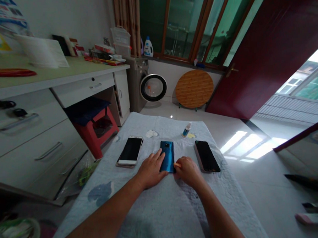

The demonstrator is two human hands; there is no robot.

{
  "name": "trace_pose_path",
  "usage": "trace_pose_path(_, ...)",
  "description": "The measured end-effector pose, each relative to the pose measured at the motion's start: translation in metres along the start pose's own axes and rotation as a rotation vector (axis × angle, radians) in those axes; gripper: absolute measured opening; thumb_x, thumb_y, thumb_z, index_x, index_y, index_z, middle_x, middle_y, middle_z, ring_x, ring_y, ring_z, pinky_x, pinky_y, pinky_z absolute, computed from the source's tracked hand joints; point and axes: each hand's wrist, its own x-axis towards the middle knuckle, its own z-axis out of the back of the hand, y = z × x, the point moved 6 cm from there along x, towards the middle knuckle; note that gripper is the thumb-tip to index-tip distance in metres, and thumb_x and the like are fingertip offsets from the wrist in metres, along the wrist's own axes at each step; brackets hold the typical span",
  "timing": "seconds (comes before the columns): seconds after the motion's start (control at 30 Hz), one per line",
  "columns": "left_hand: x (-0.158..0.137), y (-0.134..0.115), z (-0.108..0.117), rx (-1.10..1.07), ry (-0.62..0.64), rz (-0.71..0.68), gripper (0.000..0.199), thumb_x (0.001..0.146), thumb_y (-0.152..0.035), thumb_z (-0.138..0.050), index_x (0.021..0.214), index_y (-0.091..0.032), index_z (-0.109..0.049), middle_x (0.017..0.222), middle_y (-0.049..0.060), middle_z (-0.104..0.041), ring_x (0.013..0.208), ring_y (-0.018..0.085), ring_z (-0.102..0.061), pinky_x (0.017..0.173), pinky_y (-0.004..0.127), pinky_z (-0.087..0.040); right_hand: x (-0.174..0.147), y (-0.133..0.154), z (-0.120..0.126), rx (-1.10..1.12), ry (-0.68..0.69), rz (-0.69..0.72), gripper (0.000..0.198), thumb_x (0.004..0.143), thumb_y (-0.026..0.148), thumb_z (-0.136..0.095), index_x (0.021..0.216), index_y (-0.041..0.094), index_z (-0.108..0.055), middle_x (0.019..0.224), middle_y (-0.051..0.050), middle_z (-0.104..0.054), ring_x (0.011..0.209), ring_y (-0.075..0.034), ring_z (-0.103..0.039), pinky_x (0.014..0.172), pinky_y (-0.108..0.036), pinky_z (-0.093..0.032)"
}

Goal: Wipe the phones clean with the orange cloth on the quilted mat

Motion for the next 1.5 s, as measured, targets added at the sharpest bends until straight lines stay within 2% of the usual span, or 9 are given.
trace_pose_path(0.23, 0.001, 0.000, -0.001, -0.009, 0.004, 0.001, 0.077, 0.081, -0.049, -0.059, 0.145, -0.015, -0.034, 0.156, 0.013, -0.024, 0.139, 0.032, -0.032, 0.112, 0.043, -0.029, -0.010, 0.005, 0.010, 0.075, 0.190, 0.219, 0.021, 0.080, 0.020, -0.056, 0.061, 0.016, -0.063, 0.067, -0.002, -0.060, 0.067, -0.013, -0.053, 0.063, -0.024, -0.032)
trace_pose_path(0.3, 0.002, 0.000, 0.000, -0.029, -0.002, -0.002, 0.077, 0.080, -0.049, -0.060, 0.144, -0.015, -0.036, 0.156, 0.014, -0.024, 0.139, 0.032, -0.032, 0.113, 0.044, -0.029, -0.012, 0.006, 0.014, 0.147, 0.193, 0.245, 0.022, 0.081, 0.020, -0.057, 0.060, 0.016, -0.062, 0.065, -0.001, -0.058, 0.064, -0.012, -0.052, 0.061, -0.024, -0.032)
trace_pose_path(0.47, 0.001, 0.001, 0.007, -0.118, -0.010, -0.041, 0.086, 0.073, -0.046, -0.069, 0.145, -0.016, -0.033, 0.155, 0.015, -0.026, 0.140, 0.031, -0.030, 0.113, 0.043, -0.029, -0.004, -0.003, 0.019, 0.350, -0.125, 0.245, 0.013, 0.087, 0.018, -0.053, 0.087, 0.017, -0.066, 0.083, -0.004, -0.061, 0.079, -0.015, -0.055, 0.073, -0.025, -0.039)
trace_pose_path(0.57, 0.000, 0.003, 0.010, -0.158, 0.001, -0.072, 0.084, 0.070, -0.042, -0.071, 0.142, -0.016, -0.038, 0.155, 0.015, -0.027, 0.139, 0.031, -0.033, 0.113, 0.043, -0.030, 0.001, -0.008, 0.007, 0.354, -0.207, 0.196, 0.016, 0.086, 0.014, -0.054, 0.099, 0.018, -0.063, 0.091, -0.004, -0.060, 0.088, -0.016, -0.055, 0.080, -0.026, -0.040)
trace_pose_path(0.73, 0.000, 0.007, 0.011, -0.196, 0.028, -0.123, 0.073, 0.074, -0.034, -0.068, 0.140, -0.017, -0.042, 0.154, 0.016, -0.028, 0.139, 0.030, -0.032, 0.113, 0.043, -0.029, 0.001, -0.001, -0.004, 0.302, -0.137, 0.185, 0.018, 0.089, 0.011, -0.050, 0.090, 0.018, -0.067, 0.084, -0.003, -0.055, 0.084, -0.015, -0.054, 0.078, -0.025, -0.040)
trace_pose_path(0.9, 0.000, 0.008, 0.013, -0.227, 0.056, -0.124, 0.070, 0.076, -0.030, -0.068, 0.140, -0.016, -0.042, 0.154, 0.016, -0.028, 0.141, 0.028, -0.030, 0.114, 0.042, -0.027, -0.003, 0.015, 0.002, 0.321, -0.127, 0.300, 0.019, 0.088, 0.009, -0.050, 0.088, 0.017, -0.068, 0.088, -0.004, -0.056, 0.086, -0.015, -0.053, 0.081, -0.027, -0.041)
trace_pose_path(1.17, 0.000, 0.009, 0.011, -0.242, 0.041, -0.144, 0.067, 0.081, -0.042, -0.066, 0.138, -0.013, -0.044, 0.153, 0.018, -0.030, 0.140, 0.028, -0.031, 0.114, 0.039, -0.027, -0.008, 0.048, -0.011, 0.284, -0.070, 0.413, 0.015, 0.088, 0.012, -0.054, 0.089, 0.019, -0.067, 0.097, -0.005, -0.058, 0.092, -0.016, -0.052, 0.081, -0.027, -0.042)
trace_pose_path(1.27, 0.000, 0.010, 0.010, -0.242, 0.053, -0.142, 0.067, 0.083, -0.044, -0.064, 0.139, -0.014, -0.043, 0.154, 0.018, -0.027, 0.142, 0.026, -0.028, 0.114, 0.040, -0.027, -0.008, 0.042, -0.007, 0.272, -0.036, 0.423, 0.018, 0.085, 0.007, -0.054, 0.085, 0.019, -0.068, 0.093, -0.004, -0.058, 0.090, -0.015, -0.052, 0.081, -0.027, -0.040)
trace_pose_path(1.5, 0.000, 0.009, 0.015, -0.259, 0.092, -0.115, 0.071, 0.076, -0.028, -0.066, 0.141, -0.017, -0.040, 0.156, 0.014, -0.025, 0.143, 0.025, -0.026, 0.115, 0.040, -0.025, -0.008, 0.003, 0.004, 0.250, 0.096, 0.349, 0.020, 0.077, 0.003, -0.056, 0.081, 0.019, -0.069, 0.085, -0.003, -0.057, 0.086, -0.016, -0.052, 0.079, -0.026, -0.039)
